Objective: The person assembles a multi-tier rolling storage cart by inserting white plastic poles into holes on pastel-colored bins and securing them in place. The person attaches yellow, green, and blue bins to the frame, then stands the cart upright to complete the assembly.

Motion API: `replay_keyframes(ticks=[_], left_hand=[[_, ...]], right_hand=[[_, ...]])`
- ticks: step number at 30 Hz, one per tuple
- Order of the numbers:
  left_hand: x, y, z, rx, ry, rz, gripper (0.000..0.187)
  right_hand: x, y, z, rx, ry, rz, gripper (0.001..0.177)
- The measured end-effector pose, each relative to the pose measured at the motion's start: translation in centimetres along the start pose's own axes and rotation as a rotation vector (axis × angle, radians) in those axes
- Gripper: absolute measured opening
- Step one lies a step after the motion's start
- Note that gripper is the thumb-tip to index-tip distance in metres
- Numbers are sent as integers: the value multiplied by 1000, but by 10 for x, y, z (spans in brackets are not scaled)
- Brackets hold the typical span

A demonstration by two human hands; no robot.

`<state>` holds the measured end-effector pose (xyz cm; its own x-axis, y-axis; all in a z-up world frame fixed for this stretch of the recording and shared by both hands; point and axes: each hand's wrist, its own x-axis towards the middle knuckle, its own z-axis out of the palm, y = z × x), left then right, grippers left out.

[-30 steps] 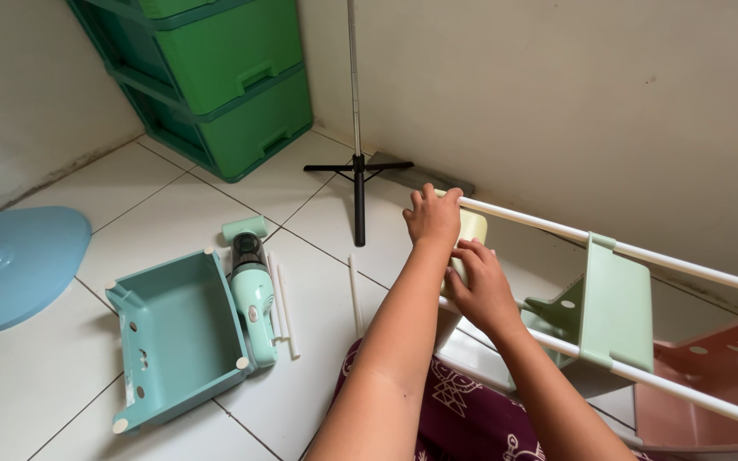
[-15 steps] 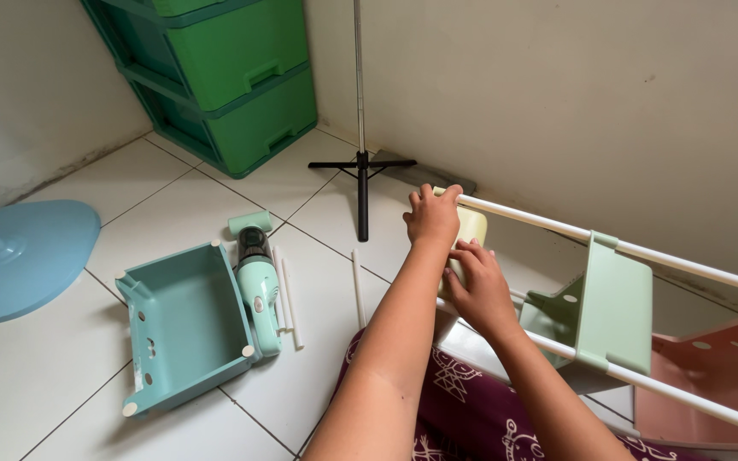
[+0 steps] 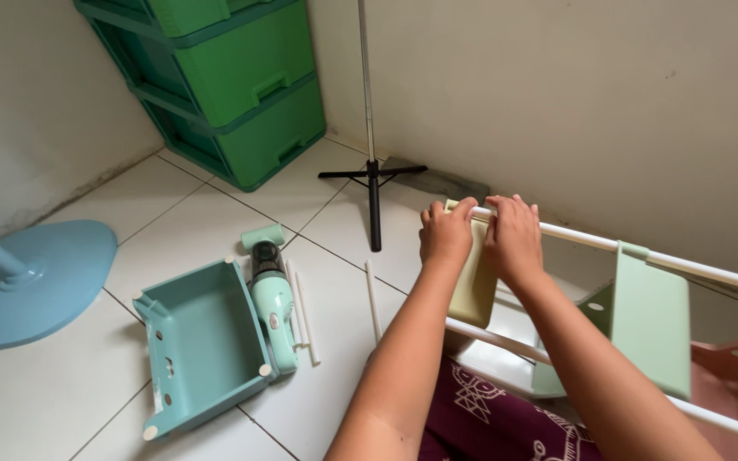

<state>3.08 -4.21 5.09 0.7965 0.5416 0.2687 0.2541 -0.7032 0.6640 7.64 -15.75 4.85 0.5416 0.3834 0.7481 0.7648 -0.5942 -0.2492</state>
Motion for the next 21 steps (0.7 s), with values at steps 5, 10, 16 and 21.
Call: replay_keyframes(ticks=[5, 10, 16, 21], left_hand=[[6, -7, 9, -33, -25, -69, 39], [15, -11, 18, -93, 7, -120, 59], [22, -17, 33, -62, -19, -142, 39], [31, -20, 46, -54, 12, -131, 33]], right_hand=[[13, 11, 28, 0, -348, 314, 31], [15, 9, 51, -74, -312, 418, 30], [5, 17, 69, -75, -227, 402, 31], [5, 28, 79, -92, -254, 410, 32]])
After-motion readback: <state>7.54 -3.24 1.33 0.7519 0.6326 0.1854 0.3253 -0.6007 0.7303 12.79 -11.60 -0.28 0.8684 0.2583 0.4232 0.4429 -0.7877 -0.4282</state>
